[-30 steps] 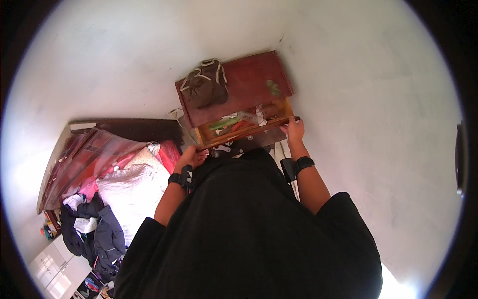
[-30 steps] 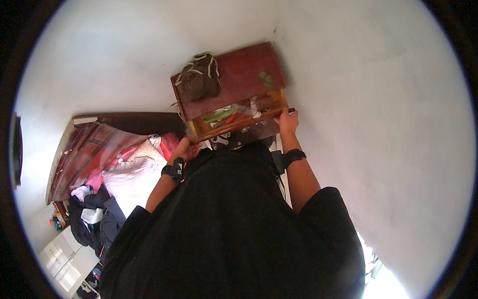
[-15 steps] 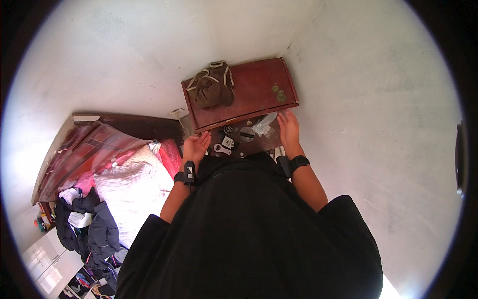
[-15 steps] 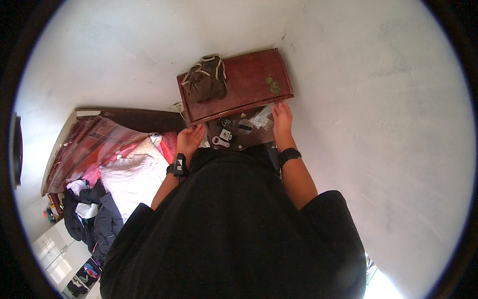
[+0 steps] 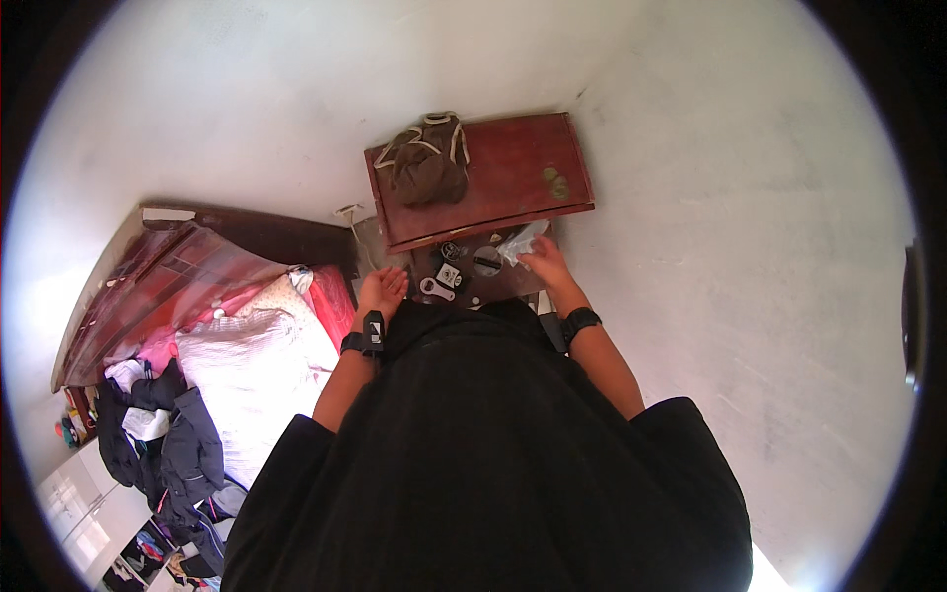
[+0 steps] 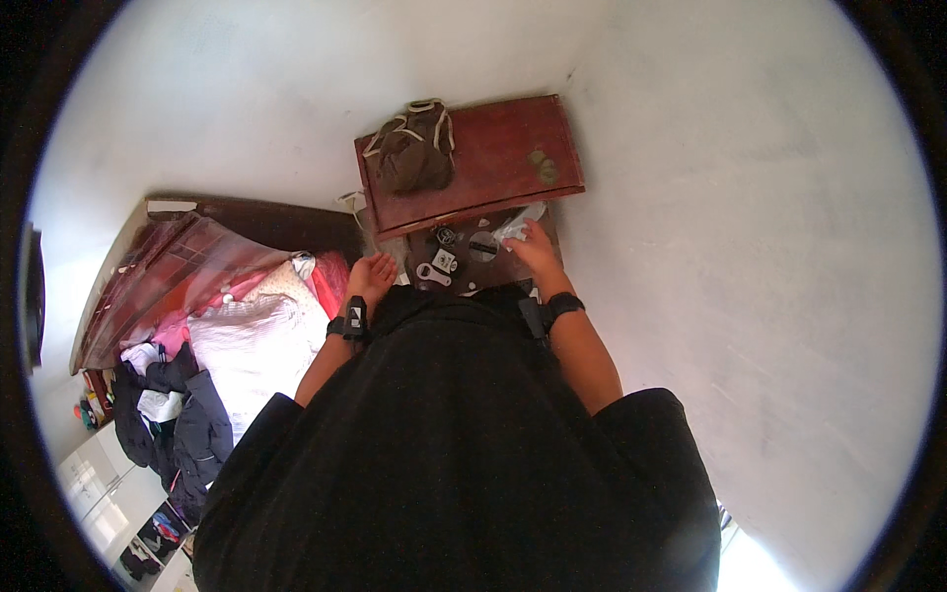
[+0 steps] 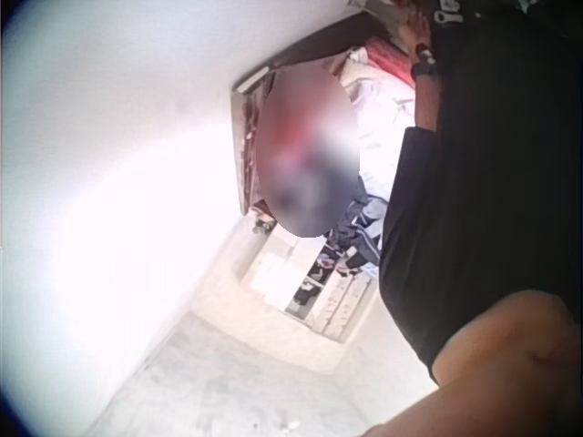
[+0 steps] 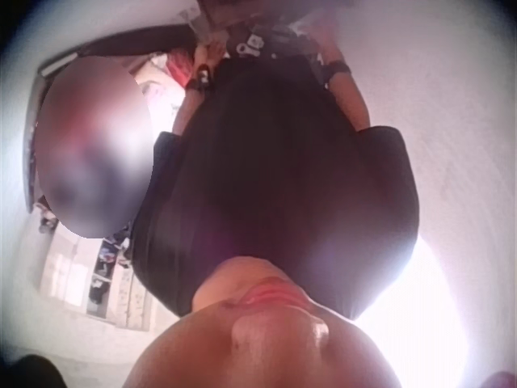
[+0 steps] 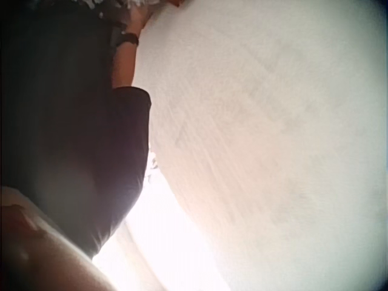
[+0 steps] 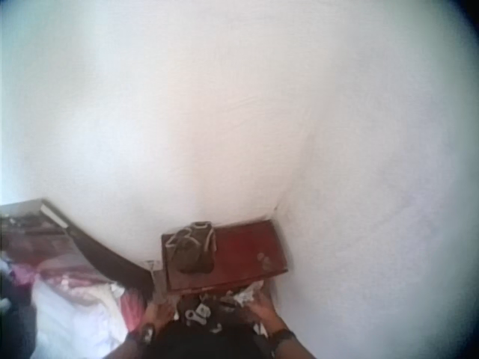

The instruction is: The person removes a drawer from a nightstand, sorts through items on the surface including a pouch and a cup, and wipes the interior of the cabinet with a cloth.

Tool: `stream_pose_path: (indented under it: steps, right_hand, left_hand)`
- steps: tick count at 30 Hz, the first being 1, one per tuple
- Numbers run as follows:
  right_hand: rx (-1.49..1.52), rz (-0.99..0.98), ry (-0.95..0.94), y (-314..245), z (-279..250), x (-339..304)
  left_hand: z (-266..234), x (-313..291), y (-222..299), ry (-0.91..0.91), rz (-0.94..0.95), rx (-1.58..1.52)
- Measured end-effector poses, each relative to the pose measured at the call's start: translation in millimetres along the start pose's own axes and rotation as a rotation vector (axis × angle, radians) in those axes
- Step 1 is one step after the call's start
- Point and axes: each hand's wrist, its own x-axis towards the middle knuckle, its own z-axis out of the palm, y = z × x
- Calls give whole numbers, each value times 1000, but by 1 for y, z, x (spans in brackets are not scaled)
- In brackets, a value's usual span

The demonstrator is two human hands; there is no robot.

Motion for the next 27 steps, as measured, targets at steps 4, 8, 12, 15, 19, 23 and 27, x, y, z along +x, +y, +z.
stream_pose_path:
  steps: [4, 8, 12, 15, 19, 23, 27]
  right_hand:
    - [412, 326, -199, 5, -11, -19]
    - [499, 475, -142, 32, -6, -26]
    - [521, 586, -26, 67, 1, -34]
    - [-143, -112, 173, 115, -9, -70]
    - [-472, 194, 84, 80, 2, -113]
    - [-173, 251, -73, 101, -26, -159]
    - [-178, 411, 87, 137, -40, -184]
  left_hand:
    - [-3, -3, -1, -17, -15, -35]
    - [-26, 4, 6, -26, -48, -32]
    - [-15, 12, 26, 98, 356, 292]
    - [81, -17, 51, -255, 402, 130]
    - [130, -21, 93, -530, 252, 193]
    - [132, -21, 79, -580, 291, 157]
    - [73, -25, 63, -390, 334, 114]
